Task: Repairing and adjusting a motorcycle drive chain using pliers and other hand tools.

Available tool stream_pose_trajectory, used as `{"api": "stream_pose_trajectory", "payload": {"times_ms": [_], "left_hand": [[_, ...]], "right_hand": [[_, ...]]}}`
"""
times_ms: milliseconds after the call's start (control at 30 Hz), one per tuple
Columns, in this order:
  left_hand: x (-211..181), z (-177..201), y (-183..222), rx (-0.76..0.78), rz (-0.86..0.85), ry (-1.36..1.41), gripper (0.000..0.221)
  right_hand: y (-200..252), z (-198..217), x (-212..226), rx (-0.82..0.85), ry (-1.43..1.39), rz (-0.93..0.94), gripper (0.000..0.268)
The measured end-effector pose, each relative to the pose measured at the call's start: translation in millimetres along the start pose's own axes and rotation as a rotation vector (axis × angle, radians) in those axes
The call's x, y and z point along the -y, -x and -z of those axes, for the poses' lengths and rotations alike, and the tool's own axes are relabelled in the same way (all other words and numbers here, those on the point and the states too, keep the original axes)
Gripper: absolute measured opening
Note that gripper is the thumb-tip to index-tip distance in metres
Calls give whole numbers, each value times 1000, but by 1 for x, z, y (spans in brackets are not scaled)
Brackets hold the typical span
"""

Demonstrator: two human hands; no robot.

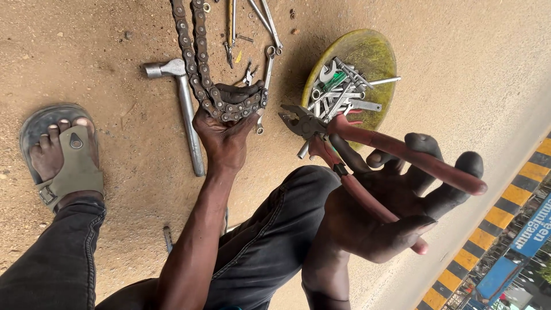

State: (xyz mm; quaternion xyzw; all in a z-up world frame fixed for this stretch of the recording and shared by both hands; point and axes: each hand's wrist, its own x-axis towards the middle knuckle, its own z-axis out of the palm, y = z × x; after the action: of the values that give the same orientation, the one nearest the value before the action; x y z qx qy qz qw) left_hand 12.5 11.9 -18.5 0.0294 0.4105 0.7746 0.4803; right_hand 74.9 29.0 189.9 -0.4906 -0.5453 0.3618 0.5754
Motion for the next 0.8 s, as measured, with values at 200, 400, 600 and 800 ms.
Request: {"api": "stream_pose_trajectory", "payload": {"times_ms": [200, 400, 600, 800], "left_hand": [[-1, 1, 0, -1, 41, -72, 32], [0, 3, 1, 27, -1, -131, 32], [-2, 2, 2, 35, 2, -114, 30], [-4, 5, 2, 64, -19, -179, 30]], "right_hand": [[18, -2, 4, -47, 68, -10, 77], [23, 12, -6, 29, -25, 27, 72], [12, -14, 5, 66, 38, -34, 64], [19, 3, -4, 120, -60, 30, 51]]}}
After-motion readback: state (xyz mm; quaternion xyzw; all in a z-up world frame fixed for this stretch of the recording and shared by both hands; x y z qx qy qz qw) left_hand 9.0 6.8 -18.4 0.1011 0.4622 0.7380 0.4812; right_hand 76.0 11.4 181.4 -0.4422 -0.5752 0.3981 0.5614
